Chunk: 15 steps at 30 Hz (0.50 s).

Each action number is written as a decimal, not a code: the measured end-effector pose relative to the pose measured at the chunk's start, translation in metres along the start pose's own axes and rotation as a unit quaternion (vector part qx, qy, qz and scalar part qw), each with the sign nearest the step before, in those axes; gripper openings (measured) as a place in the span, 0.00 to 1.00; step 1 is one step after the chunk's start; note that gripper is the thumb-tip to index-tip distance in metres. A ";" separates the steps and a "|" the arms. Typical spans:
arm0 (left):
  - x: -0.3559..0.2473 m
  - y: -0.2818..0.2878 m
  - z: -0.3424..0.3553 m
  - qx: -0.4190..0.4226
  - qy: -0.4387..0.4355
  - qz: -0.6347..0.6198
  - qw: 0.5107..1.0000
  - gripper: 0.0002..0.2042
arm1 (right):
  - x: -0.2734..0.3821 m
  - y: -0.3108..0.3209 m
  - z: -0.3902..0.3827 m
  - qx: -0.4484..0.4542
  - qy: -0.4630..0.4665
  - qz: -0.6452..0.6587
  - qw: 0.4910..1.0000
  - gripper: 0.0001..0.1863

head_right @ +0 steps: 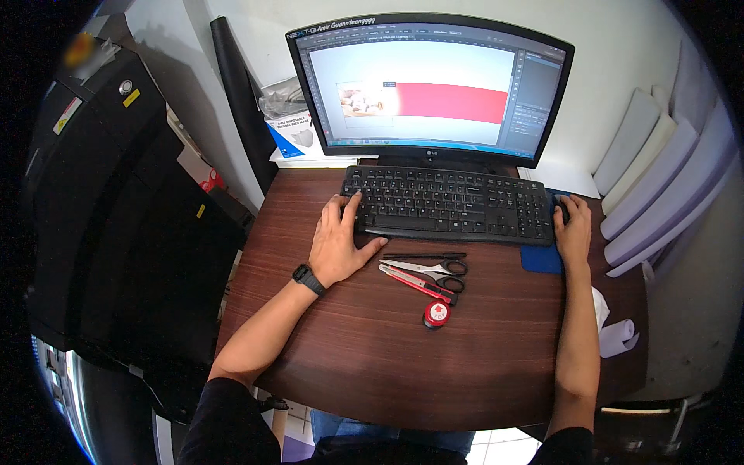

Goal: The user is using graphic design software on a computer to create or edit a banner or flyer.

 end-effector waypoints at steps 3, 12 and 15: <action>0.000 -0.001 0.000 0.004 0.002 0.002 1.000 0.47 | -0.002 -0.001 0.000 0.000 -0.001 -0.002 1.000 0.16; 0.000 -0.001 0.001 0.015 0.007 -0.003 1.000 0.47 | -0.002 0.000 0.001 -0.005 0.008 0.000 1.000 0.16; 0.001 -0.003 0.000 0.019 0.007 -0.006 1.000 0.47 | -0.002 0.000 0.000 -0.007 0.012 0.001 1.000 0.16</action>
Point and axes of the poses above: each hand's wrist, its own z-axis towards the middle knuckle, its own y-axis out of the back of the hand, x = y × z, the point moved 6 cm from there along z, towards the middle knuckle, and after that the axes turned 5 degrees about z, right-handed, at the moved point
